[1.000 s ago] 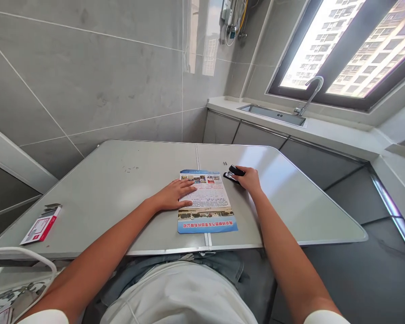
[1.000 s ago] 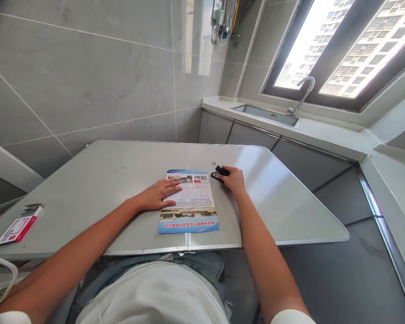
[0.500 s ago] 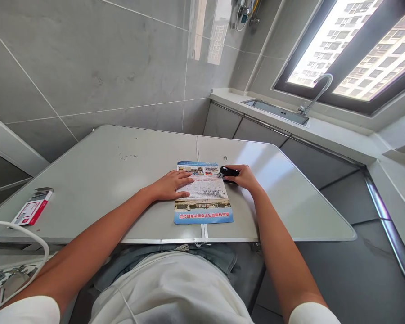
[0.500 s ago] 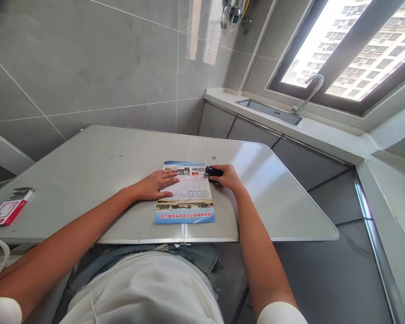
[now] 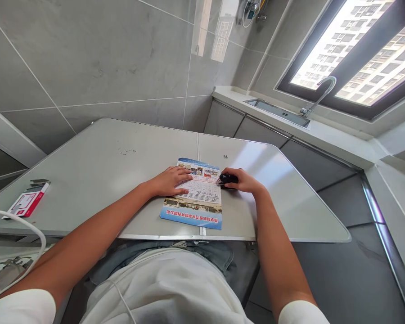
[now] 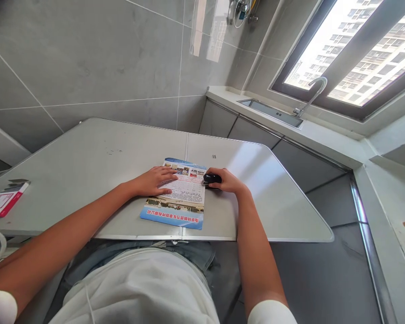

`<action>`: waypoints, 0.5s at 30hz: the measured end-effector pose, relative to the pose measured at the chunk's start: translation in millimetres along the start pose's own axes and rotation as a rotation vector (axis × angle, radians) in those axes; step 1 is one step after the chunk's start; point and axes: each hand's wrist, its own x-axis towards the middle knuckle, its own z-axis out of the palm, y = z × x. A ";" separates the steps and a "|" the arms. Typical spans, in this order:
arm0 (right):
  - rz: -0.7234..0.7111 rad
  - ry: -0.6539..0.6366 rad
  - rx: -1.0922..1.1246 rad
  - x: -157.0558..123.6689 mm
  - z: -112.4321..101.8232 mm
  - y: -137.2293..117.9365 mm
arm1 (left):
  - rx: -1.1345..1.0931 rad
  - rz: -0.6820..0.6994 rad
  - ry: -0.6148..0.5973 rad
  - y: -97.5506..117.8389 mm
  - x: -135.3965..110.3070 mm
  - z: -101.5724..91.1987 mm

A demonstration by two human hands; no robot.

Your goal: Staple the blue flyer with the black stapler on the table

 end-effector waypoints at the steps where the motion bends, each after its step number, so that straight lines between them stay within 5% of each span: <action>1: 0.004 -0.003 -0.012 -0.5 -0.1 0.0 | -0.001 0.002 0.005 0.7 0.2 -0.1; 15: -0.091 0.071 -0.099 13.9 15.2 -17.7 | -0.004 0.048 0.019 13.0 -0.4 -9.2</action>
